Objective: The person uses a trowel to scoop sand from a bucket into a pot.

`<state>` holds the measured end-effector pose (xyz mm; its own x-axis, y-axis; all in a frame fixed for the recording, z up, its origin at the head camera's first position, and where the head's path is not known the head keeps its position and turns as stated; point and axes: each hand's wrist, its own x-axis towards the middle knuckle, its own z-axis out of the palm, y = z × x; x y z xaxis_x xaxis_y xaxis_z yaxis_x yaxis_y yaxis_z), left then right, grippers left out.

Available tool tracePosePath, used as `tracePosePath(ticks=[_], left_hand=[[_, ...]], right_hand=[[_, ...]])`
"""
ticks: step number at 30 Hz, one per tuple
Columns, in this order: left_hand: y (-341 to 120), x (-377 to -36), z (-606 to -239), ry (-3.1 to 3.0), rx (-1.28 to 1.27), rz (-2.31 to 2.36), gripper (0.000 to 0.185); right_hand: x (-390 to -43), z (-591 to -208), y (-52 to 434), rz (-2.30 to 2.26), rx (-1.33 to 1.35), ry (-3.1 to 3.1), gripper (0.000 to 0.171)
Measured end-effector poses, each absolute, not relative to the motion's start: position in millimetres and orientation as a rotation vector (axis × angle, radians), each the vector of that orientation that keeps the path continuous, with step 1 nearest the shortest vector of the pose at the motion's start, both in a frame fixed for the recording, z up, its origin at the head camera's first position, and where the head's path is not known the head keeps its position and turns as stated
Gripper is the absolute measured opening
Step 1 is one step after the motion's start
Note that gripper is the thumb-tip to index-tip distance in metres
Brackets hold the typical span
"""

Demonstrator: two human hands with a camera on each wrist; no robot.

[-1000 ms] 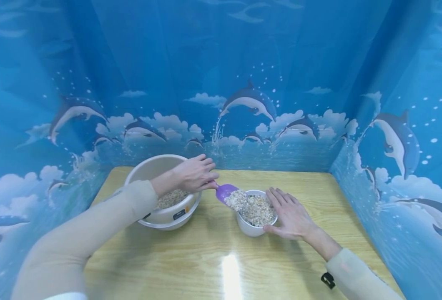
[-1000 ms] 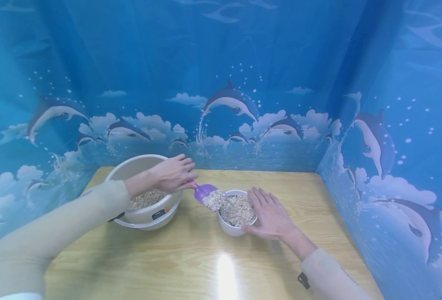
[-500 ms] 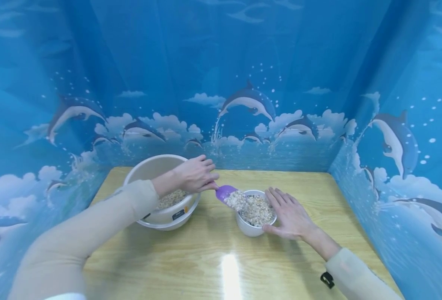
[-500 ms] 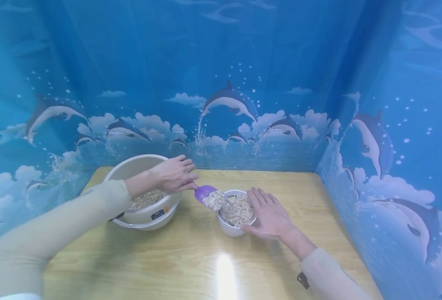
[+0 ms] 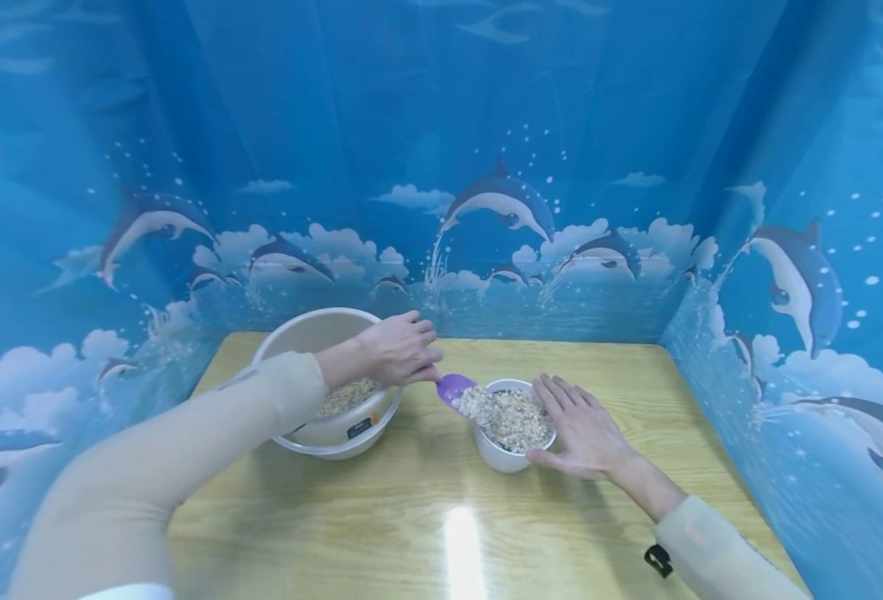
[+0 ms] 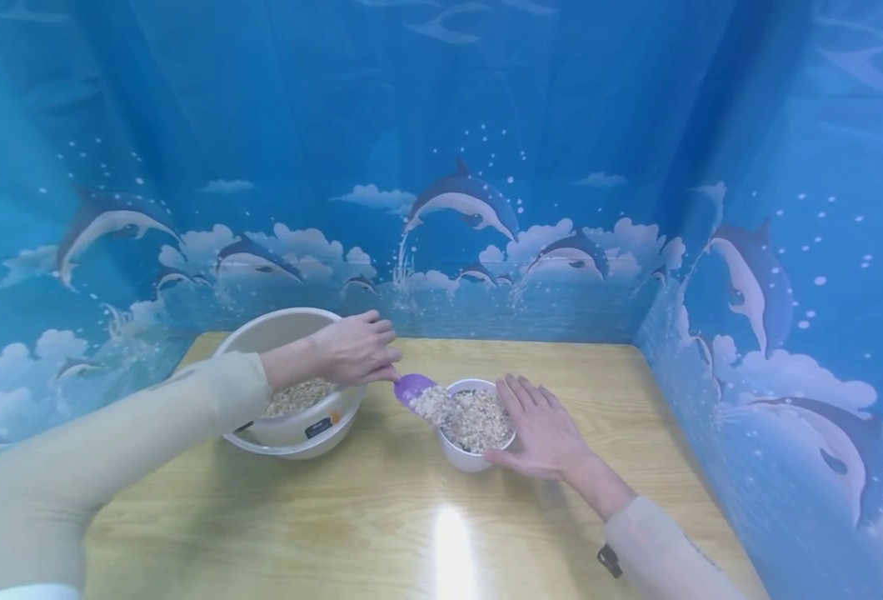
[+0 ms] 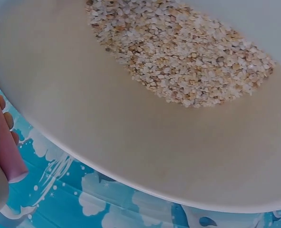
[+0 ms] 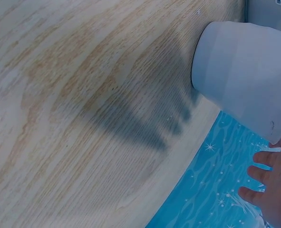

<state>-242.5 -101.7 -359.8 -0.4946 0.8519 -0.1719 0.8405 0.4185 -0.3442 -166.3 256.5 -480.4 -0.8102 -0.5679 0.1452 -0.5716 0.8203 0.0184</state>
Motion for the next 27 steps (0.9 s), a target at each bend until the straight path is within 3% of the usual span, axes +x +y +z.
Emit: tracePosePath(ticks=[27], left_hand=[[-77, -246, -359, -2.671, -1.443, 0.821, 0.059]], right_hand=[[-166, -481, 256, 0.030, 0.890, -2.869, 0.113]])
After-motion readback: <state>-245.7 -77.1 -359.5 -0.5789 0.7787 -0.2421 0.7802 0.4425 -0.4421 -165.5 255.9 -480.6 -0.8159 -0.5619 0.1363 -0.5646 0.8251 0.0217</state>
